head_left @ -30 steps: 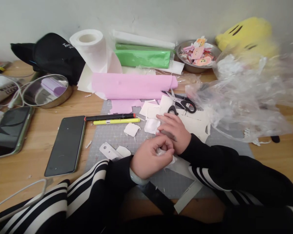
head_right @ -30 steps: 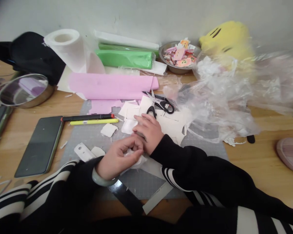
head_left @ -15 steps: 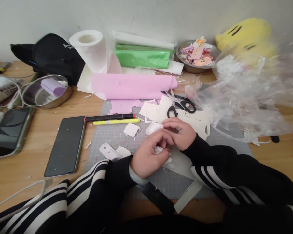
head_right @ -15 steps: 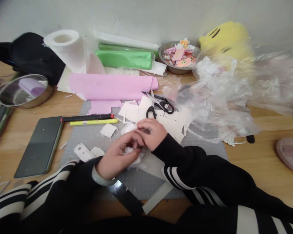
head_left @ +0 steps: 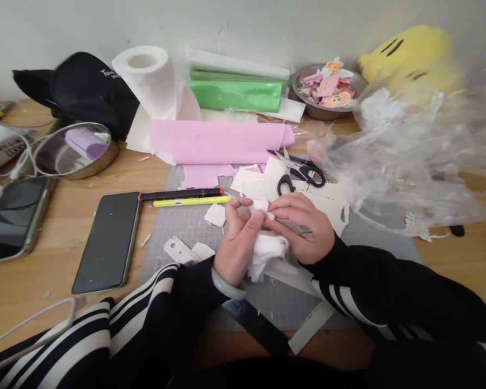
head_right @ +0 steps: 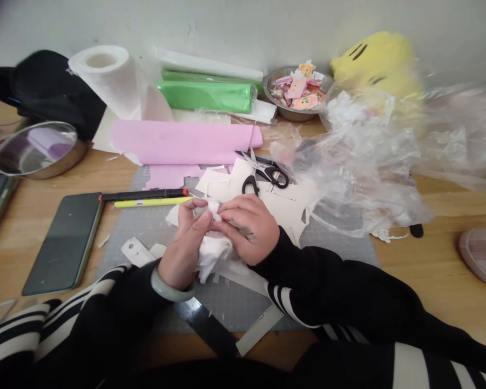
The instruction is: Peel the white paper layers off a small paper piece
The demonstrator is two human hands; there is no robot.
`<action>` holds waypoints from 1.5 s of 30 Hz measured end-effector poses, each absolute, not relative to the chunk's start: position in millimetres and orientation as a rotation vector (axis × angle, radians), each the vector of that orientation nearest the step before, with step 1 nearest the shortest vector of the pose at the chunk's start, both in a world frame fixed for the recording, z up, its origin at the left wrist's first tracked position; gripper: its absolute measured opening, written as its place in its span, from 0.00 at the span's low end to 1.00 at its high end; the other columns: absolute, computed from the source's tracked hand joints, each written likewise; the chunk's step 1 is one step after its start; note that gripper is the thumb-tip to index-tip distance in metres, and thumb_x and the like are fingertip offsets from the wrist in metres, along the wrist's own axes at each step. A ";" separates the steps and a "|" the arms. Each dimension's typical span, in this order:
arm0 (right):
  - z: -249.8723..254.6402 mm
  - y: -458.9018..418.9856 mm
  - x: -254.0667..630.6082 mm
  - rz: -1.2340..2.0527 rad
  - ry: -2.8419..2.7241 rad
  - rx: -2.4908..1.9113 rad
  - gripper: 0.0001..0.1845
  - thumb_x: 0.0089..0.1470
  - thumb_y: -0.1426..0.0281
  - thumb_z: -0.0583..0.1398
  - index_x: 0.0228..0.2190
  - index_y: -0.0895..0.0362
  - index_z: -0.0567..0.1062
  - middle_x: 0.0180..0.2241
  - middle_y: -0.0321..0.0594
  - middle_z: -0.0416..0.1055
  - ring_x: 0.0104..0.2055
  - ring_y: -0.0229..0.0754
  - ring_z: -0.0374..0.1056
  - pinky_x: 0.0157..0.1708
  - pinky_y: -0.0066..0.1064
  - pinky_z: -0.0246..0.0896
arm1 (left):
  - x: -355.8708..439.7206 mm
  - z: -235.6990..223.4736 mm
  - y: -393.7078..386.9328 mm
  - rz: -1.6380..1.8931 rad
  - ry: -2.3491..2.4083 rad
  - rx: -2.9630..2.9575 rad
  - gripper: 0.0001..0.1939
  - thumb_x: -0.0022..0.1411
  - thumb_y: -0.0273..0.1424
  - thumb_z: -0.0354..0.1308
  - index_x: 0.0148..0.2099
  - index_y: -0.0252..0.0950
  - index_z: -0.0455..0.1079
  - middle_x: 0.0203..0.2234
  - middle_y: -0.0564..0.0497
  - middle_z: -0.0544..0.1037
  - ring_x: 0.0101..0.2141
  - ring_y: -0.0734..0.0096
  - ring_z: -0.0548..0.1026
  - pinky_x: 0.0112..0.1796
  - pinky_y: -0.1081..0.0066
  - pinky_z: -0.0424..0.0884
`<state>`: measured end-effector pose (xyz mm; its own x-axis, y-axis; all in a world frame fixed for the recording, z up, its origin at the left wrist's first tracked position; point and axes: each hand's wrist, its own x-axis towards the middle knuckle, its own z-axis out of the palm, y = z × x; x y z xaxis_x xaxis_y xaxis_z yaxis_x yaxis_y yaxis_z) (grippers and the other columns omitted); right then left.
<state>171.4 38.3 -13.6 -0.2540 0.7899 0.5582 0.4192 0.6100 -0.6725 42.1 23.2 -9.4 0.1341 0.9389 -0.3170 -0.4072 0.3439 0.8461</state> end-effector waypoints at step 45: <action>-28.3 41.0 168.8 0.677 -1.884 -1.041 0.09 0.51 0.73 0.54 0.30 0.61 0.74 0.36 0.47 0.67 0.39 0.38 0.65 0.40 0.31 0.63 | 38.7 -14.4 28.9 1.127 0.979 0.498 0.12 0.48 0.31 0.57 0.30 0.37 0.55 0.17 0.60 0.64 0.17 0.82 0.62 0.20 0.80 0.57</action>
<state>168.8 41.0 -28.3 -0.2859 0.8613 0.4201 0.3967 0.5055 -0.7663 38.7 28.9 -14.4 0.0971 0.9135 -0.3951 -0.5188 0.3852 0.7632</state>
